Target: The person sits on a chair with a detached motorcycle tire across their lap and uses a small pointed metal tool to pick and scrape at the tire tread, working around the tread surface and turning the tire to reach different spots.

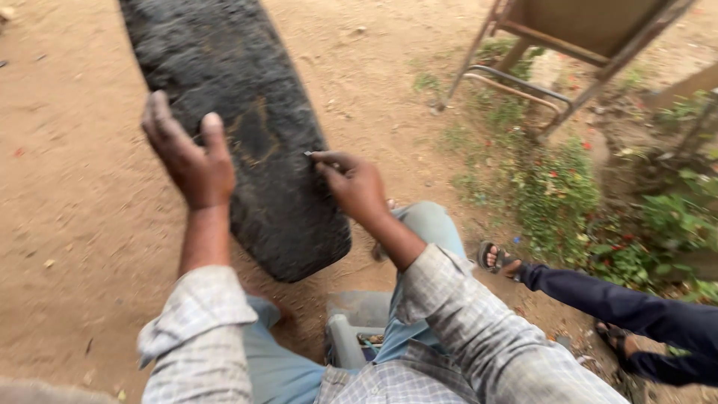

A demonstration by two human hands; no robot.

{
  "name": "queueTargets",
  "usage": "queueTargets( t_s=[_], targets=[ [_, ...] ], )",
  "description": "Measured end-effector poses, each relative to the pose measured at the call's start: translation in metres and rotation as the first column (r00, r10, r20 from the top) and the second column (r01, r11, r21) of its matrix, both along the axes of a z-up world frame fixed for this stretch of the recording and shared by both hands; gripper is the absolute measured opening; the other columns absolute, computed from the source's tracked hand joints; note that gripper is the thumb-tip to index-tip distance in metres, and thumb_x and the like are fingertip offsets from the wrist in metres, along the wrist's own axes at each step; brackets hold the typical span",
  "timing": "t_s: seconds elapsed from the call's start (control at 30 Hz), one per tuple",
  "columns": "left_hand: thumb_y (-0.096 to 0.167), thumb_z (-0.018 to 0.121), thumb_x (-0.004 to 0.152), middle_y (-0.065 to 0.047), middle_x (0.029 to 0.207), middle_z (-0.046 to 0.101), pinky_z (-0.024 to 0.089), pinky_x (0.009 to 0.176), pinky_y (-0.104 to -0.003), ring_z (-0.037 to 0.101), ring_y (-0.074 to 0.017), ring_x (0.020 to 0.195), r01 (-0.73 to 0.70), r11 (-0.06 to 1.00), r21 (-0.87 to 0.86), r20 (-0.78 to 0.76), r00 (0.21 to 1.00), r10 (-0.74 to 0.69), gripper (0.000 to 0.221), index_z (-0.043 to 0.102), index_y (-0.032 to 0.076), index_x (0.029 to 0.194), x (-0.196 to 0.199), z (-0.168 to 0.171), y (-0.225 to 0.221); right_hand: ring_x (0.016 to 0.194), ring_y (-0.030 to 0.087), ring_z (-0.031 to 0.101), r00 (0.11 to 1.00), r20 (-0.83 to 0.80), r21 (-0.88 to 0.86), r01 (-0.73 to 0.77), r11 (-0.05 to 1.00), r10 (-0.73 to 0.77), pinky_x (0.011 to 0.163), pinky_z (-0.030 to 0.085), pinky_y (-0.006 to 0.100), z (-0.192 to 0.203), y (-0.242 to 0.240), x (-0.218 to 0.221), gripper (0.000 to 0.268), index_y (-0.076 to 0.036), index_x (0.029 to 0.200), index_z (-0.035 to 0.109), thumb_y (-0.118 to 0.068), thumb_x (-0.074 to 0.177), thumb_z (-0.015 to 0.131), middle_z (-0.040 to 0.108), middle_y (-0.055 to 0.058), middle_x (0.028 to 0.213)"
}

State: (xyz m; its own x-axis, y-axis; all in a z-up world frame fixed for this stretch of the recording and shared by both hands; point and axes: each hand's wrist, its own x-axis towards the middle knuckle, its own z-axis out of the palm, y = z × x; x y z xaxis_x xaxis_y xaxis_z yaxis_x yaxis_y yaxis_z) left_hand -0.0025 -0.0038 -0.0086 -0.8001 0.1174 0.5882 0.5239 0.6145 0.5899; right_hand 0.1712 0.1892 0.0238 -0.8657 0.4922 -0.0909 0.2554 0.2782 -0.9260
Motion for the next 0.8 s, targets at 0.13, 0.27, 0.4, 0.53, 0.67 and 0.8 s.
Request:
queueTargets(
  t_s=[0.13,0.27,0.4,0.53,0.67,0.8],
  targets=[
    [0.048,0.053,0.115,-0.024,0.168,0.028,0.047,0.126,-0.053,0.038,-0.0392,0.156,0.009,0.998,0.054,0.022,1.000,-0.010,0.072,0.025,0.006,0.166,-0.003,0.002,0.005,0.050,0.003,0.048,0.997,-0.016,-0.011,0.073,0.997,-0.073,0.045,0.041,0.020,-0.008,-0.007,0.000,0.022,-0.019,0.118,0.078,-0.022,0.098,0.070,0.081,0.005,0.097],
    [0.043,0.055,0.118,-0.022,0.168,0.027,0.046,0.129,-0.051,0.037,-0.0366,0.157,0.013,0.999,0.037,-0.033,0.999,-0.012,0.068,0.023,0.006,0.166,0.002,0.003,0.005,0.083,-0.003,0.067,0.924,-0.381,0.157,0.021,0.987,0.041,0.068,0.056,0.016,-0.047,-0.004,-0.003,0.017,-0.015,0.117,0.078,-0.020,0.102,0.070,0.079,0.007,0.106],
    [0.040,0.057,0.118,-0.020,0.166,0.028,0.046,0.128,-0.050,0.036,-0.0357,0.157,0.014,0.999,0.035,-0.047,0.999,-0.012,0.067,0.024,0.006,0.165,0.004,0.004,0.005,0.065,-0.001,0.059,0.976,-0.208,0.003,0.066,0.998,-0.064,0.054,0.047,0.019,-0.038,-0.010,-0.001,0.020,-0.015,0.120,0.077,-0.020,0.102,0.070,0.081,0.006,0.097],
    [0.040,0.058,0.116,-0.019,0.164,0.032,0.046,0.127,-0.051,0.037,-0.0357,0.156,-0.013,1.000,0.018,-0.066,0.998,0.015,0.066,0.027,0.006,0.164,0.004,0.005,0.006,0.046,0.003,0.045,0.997,-0.049,0.100,0.056,0.993,-0.051,0.041,0.034,0.026,-0.020,-0.002,-0.002,0.021,-0.019,0.119,0.078,-0.024,0.100,0.070,0.081,0.002,0.087],
    [0.040,0.057,0.117,-0.019,0.164,0.033,0.047,0.127,-0.050,0.038,-0.0360,0.156,0.008,0.999,0.049,-0.074,0.997,-0.005,0.066,0.026,0.006,0.164,0.004,0.004,0.006,0.040,0.003,0.043,0.996,0.065,0.532,-0.087,0.842,0.062,0.039,0.031,0.029,0.017,0.014,-0.007,0.018,-0.025,0.116,0.082,-0.028,0.104,0.069,0.080,0.000,0.075],
    [0.039,0.059,0.116,-0.020,0.164,0.033,0.046,0.127,-0.052,0.038,-0.0371,0.155,-0.005,1.000,0.030,-0.083,0.997,0.007,0.066,0.027,0.006,0.164,0.005,0.003,0.006,0.058,0.010,0.060,0.912,0.352,0.561,-0.387,0.732,0.213,0.054,0.047,0.029,0.052,0.036,-0.026,0.019,-0.030,0.114,0.081,-0.033,0.100,0.068,0.082,-0.003,0.092]
  ],
)
